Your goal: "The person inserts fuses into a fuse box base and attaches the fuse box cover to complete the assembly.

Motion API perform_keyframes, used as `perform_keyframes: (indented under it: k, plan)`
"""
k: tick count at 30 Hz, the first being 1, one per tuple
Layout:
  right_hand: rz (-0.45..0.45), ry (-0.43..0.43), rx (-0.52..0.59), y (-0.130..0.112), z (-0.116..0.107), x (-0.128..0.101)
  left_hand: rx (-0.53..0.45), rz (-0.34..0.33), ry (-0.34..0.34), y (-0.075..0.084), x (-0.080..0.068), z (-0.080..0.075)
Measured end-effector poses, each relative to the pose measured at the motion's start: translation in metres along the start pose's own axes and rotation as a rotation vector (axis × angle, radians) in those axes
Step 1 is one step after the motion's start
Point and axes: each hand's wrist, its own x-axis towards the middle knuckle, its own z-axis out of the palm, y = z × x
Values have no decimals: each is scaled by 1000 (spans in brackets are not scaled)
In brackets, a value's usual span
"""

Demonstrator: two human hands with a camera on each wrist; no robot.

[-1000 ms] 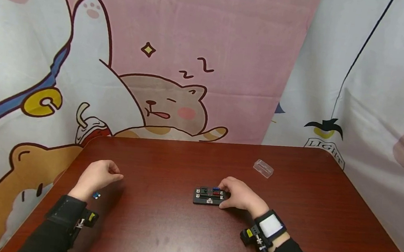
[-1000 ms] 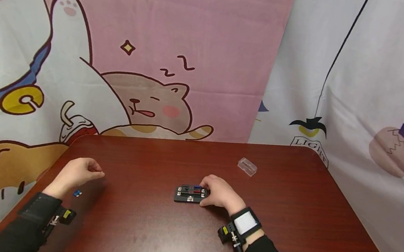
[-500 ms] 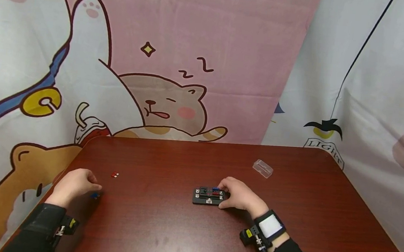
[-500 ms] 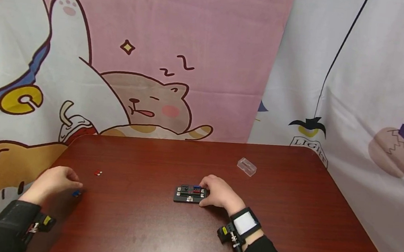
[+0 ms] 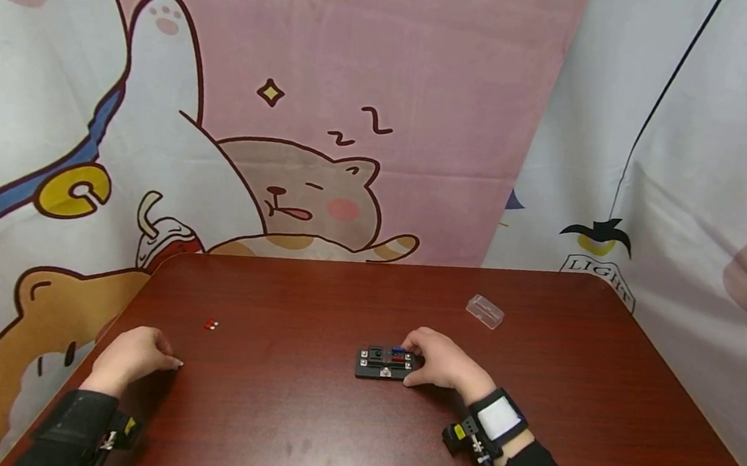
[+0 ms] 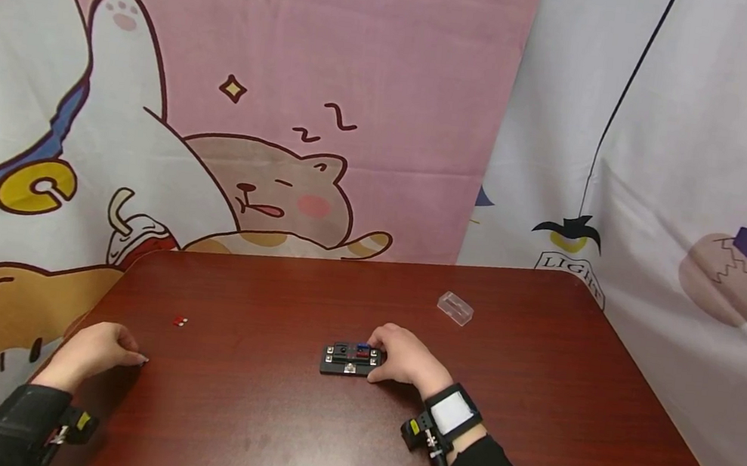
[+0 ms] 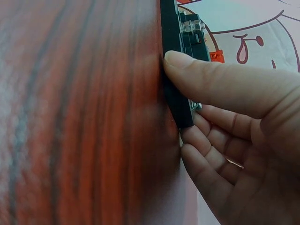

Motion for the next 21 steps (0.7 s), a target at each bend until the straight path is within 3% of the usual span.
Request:
perform_keyframes:
  k: [15, 21]
  plan:
    - [6, 13, 1, 0, 1, 0, -22, 2, 26, 3, -2, 5]
    - [12, 10, 8, -1, 0, -1, -26, -26, 23, 5, -1, 6]
